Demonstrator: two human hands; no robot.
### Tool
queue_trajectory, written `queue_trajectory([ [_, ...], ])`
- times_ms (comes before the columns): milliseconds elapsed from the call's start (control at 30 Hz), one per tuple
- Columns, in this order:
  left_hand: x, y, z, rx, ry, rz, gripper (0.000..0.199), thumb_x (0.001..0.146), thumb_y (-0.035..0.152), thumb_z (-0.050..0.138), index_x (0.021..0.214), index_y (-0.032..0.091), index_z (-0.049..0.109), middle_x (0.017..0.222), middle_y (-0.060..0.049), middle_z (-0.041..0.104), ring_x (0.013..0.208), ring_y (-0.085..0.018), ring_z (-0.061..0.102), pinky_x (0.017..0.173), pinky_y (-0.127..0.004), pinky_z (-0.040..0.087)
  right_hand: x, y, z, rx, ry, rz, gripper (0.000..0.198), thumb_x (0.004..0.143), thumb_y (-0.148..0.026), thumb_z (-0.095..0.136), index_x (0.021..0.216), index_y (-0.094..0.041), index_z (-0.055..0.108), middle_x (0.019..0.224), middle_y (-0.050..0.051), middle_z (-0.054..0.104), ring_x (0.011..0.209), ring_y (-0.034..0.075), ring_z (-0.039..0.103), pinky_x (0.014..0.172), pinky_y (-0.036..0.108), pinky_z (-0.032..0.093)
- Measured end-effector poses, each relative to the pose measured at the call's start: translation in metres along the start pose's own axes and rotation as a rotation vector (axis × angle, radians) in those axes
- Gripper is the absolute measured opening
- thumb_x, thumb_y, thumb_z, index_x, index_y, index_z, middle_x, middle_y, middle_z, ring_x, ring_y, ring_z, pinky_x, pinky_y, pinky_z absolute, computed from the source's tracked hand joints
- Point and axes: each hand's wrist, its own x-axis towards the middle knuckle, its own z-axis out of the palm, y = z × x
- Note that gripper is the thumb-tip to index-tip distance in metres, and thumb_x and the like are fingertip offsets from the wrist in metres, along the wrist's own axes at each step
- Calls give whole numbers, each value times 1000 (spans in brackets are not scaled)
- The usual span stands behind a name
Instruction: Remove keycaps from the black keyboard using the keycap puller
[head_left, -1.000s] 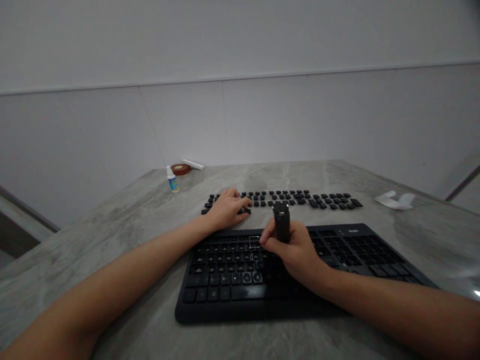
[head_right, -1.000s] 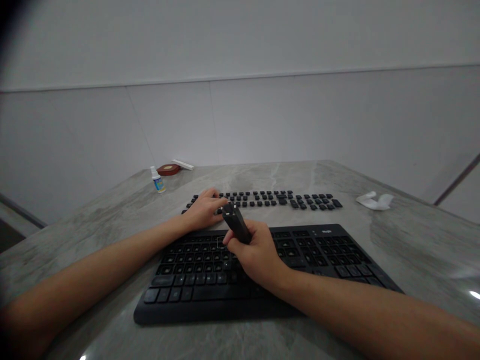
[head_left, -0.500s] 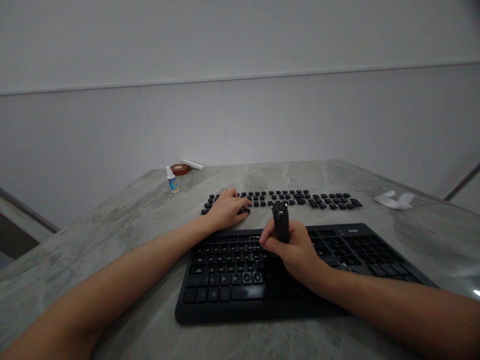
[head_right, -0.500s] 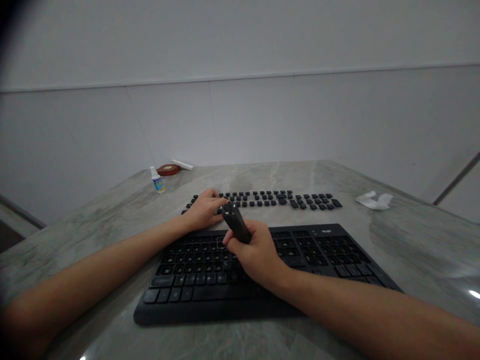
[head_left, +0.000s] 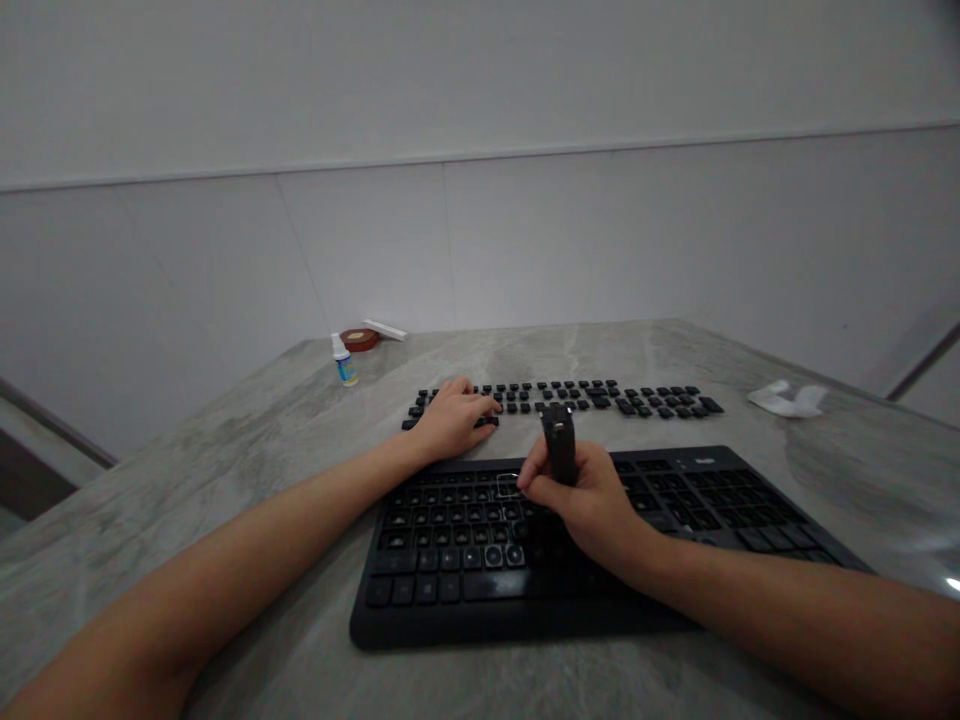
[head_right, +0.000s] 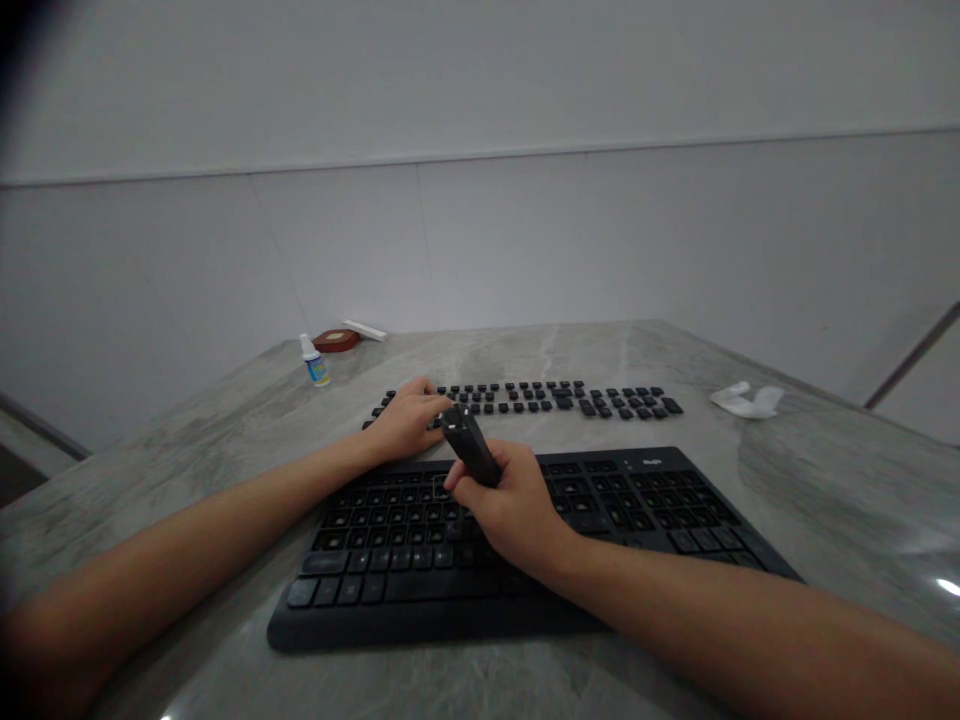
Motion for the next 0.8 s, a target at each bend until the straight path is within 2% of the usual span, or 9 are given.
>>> queue_trajectory([
  [300,0,-1,0,-11,10,18,17,88,27,64,101,17,68,91,-6,71,90,-23,50,80,-36,37,0,1,0,-2,8,8,9,63,-22,59,56,-19,64,53,-1,55,53,14,49,54,29,37],
  [567,0,0,0,-17,73,67,14,84,25,68,95,16,69,87,-5,71,86,-22,50,79,-35,40,0,2,1,-8,7,-20,10,63,-23,58,56,-19,64,53,-1,55,53,14,49,54,29,37],
  [800,-1,3,-7,-58,244,128,15,90,19,53,92,14,67,87,-8,70,83,-20,52,81,-35,46,-1,1,-1,-13,10,-25,10,64,-22,59,56,-19,64,52,-1,55,51,13,48,51,27,37],
])
